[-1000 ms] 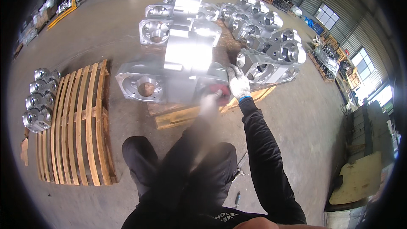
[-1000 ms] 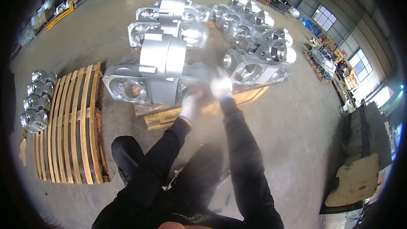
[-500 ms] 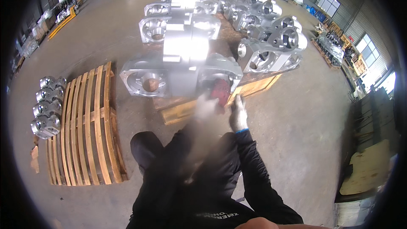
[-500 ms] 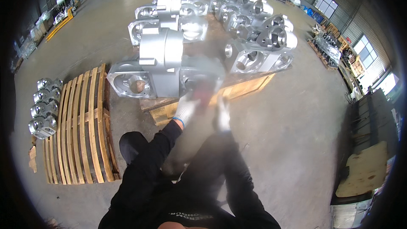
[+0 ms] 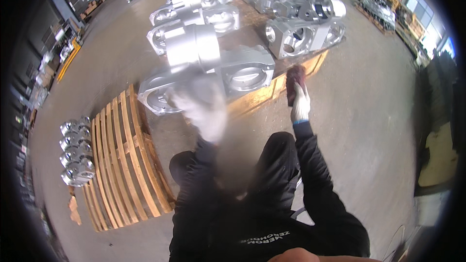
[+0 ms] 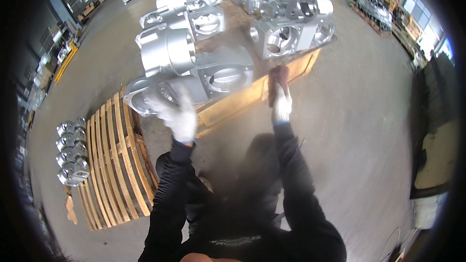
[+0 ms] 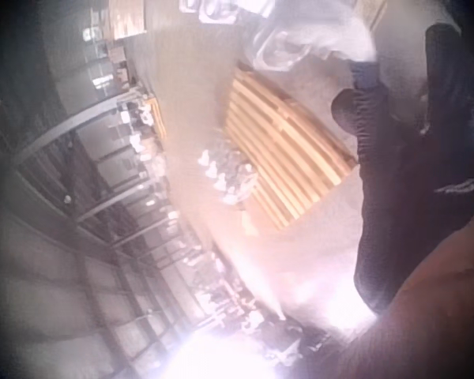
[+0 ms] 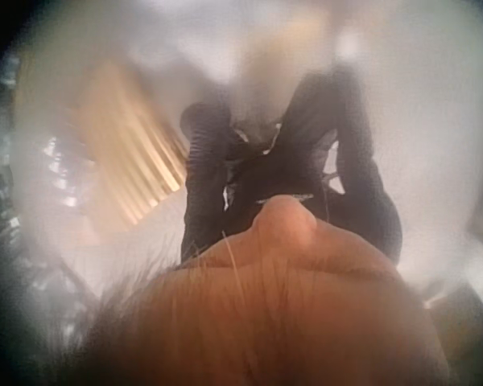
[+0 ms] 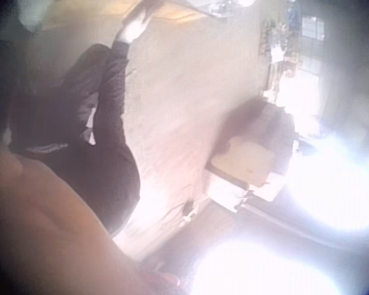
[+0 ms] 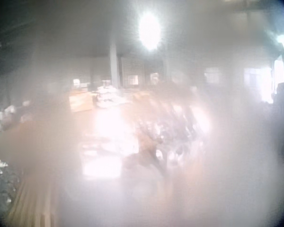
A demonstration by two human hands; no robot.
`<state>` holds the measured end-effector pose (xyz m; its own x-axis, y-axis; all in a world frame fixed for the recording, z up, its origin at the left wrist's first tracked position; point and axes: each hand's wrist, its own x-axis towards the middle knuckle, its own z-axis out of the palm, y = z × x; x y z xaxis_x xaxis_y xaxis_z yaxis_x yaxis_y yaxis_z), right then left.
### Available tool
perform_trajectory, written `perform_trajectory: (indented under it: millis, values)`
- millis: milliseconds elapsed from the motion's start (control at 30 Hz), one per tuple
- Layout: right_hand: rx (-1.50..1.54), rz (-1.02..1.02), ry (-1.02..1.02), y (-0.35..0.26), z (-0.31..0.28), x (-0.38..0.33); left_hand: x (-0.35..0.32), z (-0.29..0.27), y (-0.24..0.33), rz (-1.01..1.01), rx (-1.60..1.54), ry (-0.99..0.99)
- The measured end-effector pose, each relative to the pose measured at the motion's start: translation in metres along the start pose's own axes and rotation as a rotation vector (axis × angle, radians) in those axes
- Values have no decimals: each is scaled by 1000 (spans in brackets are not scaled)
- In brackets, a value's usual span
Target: The person deburrs and smooths the edges of a large aluminum casting using a hand file and a sanding block. They repeatedly reposition the part on a wooden pallet, work on multiple edges and faces, and then place the finished part onto a stack of similar castings.
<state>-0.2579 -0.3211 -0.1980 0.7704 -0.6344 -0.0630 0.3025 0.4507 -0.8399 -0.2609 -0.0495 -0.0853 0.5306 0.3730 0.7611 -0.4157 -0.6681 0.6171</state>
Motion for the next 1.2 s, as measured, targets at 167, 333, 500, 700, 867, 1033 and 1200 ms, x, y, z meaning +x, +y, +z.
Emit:
perform_trajectory:
  millis: [167, 333, 500, 700, 867, 1033, 1200]
  values:
    - [-349, -29, -236, 5, 25, 57, 107, 11, -1, 242, 209, 71]
    - [-284, 97, -174, 26, 36, 61, 118, 31, -15, 167, -99, 107]
    - [-572, -80, -439, 37, 14, -7, 159, 26, -77, 88, -339, -70]
    - [-1155, -1102, -778, 11, -2, -40, 211, 6, -94, 165, -12, -163]
    - [-1464, -1506, -856, 11, 4, 11, 237, 28, -59, -125, 50, -430]
    - [-1181, -1124, -665, 54, 14, -21, 245, 49, -71, -219, -2, -443]
    - [-513, 96, -664, 52, 30, -71, 252, 54, -88, -197, -133, -449]
